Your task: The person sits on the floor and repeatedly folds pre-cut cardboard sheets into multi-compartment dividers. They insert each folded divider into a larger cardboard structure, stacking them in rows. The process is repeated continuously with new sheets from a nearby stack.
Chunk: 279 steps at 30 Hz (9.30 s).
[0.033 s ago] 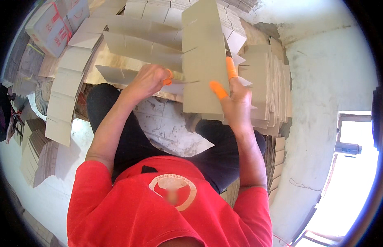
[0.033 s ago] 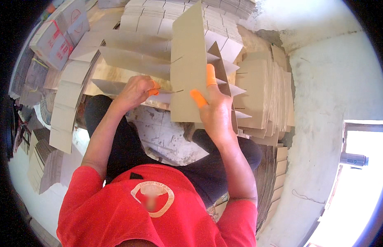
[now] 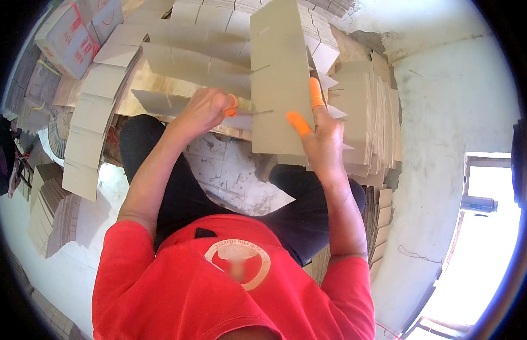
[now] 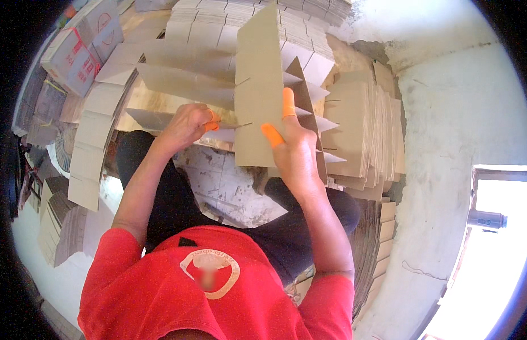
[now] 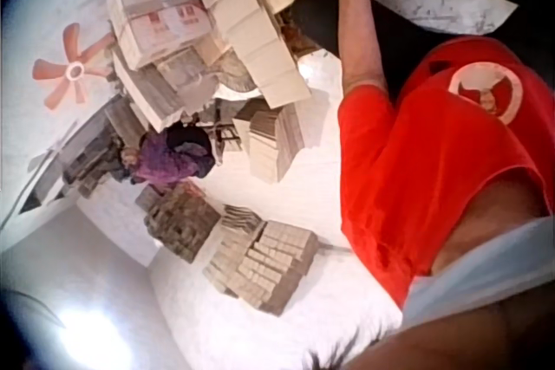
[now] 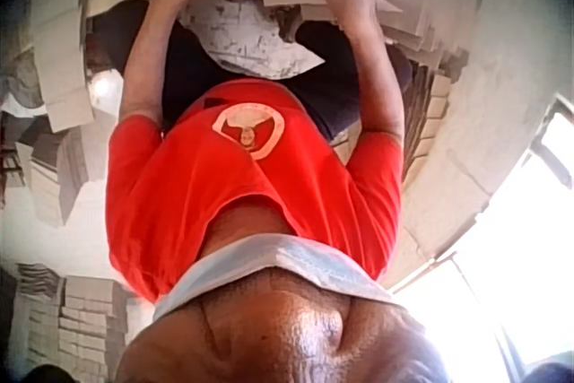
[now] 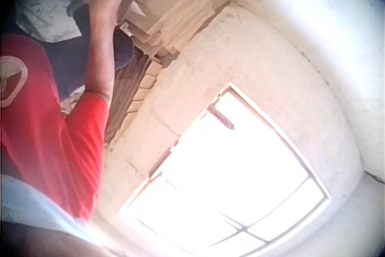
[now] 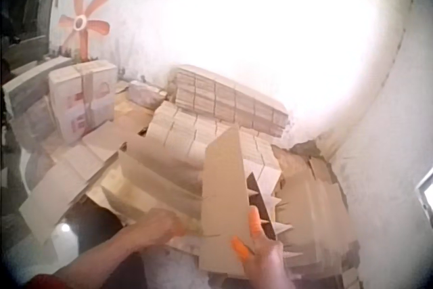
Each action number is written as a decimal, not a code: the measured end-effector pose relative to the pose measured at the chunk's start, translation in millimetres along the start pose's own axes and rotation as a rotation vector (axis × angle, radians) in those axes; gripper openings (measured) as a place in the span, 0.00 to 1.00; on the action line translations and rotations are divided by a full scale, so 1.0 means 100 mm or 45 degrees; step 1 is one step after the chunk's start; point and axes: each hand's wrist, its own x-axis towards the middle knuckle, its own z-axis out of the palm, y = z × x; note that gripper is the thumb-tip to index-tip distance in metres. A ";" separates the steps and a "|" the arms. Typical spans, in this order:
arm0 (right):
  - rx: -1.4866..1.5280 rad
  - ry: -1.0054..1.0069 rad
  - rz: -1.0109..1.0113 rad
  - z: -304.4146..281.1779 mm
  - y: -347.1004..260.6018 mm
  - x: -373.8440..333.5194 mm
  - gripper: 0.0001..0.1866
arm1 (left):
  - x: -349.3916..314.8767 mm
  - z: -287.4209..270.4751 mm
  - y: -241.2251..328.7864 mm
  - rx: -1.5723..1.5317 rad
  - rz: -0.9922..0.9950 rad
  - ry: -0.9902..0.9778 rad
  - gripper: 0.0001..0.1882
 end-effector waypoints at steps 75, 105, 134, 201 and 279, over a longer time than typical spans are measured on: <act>0.344 0.242 -0.079 -0.34 0.13 0.51 0.34 | -0.49 -0.44 -0.43 0.020 -0.149 0.230 0.10; 0.127 -0.339 -0.266 0.84 -0.36 0.67 0.25 | -0.38 -0.36 -0.59 0.146 -0.146 0.199 0.07; -1.019 0.335 0.364 -0.39 1.86 0.45 0.23 | -0.30 -0.51 -0.28 0.066 -0.036 0.101 0.25; -0.020 -0.228 -0.350 1.27 -1.26 1.00 0.33 | -0.80 -0.72 -0.91 -0.353 -0.314 0.453 0.09; -0.418 -0.370 0.267 2.07 -0.33 1.54 0.12 | 0.87 -0.57 -1.66 0.349 -0.240 0.093 0.09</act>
